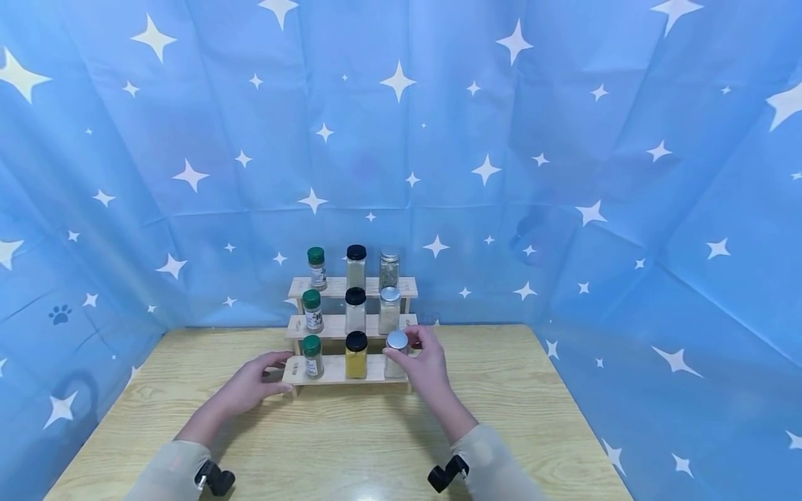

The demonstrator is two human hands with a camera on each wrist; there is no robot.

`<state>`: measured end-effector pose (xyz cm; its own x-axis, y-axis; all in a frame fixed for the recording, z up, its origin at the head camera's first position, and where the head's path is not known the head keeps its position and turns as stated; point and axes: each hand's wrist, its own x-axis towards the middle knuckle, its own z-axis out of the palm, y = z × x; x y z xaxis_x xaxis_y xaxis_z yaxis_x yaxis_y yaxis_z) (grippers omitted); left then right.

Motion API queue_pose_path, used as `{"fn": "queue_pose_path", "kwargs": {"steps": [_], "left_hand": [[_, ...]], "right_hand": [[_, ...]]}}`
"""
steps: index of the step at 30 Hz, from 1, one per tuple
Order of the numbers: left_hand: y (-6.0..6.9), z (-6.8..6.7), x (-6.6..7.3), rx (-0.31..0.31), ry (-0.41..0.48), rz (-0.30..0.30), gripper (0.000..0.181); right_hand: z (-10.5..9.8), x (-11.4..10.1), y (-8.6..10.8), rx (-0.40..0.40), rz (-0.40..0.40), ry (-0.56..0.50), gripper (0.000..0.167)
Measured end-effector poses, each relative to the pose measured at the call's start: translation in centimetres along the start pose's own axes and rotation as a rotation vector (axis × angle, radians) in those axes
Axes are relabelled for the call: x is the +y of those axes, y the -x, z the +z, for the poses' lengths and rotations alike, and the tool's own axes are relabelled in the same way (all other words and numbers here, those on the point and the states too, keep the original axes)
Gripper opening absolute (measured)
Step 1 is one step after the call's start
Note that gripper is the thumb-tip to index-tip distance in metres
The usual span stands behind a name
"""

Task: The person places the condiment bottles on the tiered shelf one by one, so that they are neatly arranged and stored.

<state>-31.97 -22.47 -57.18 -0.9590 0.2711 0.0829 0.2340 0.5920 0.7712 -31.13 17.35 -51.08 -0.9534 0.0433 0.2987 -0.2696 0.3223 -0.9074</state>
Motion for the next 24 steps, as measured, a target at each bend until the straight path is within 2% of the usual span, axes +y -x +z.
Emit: {"fn": "queue_pose_path", "kwargs": {"steps": [9,19,24], "left_hand": [[-0.2,0.1,-0.5,0.004,0.001,0.008,0.079],[-0.1,0.1,-0.2,-0.003,0.004,0.002,0.079],[-0.1,0.1,-0.2,-0.007,0.001,-0.002,0.079]], "right_hand": [[1.3,0.7,-0.2,0.004,-0.041,0.001,0.04],[2.0,1.4,-0.4,0.016,-0.076,-0.005,0.041],[2.3,1.4,-0.4,0.021,-0.069,0.017,0.042]]}}
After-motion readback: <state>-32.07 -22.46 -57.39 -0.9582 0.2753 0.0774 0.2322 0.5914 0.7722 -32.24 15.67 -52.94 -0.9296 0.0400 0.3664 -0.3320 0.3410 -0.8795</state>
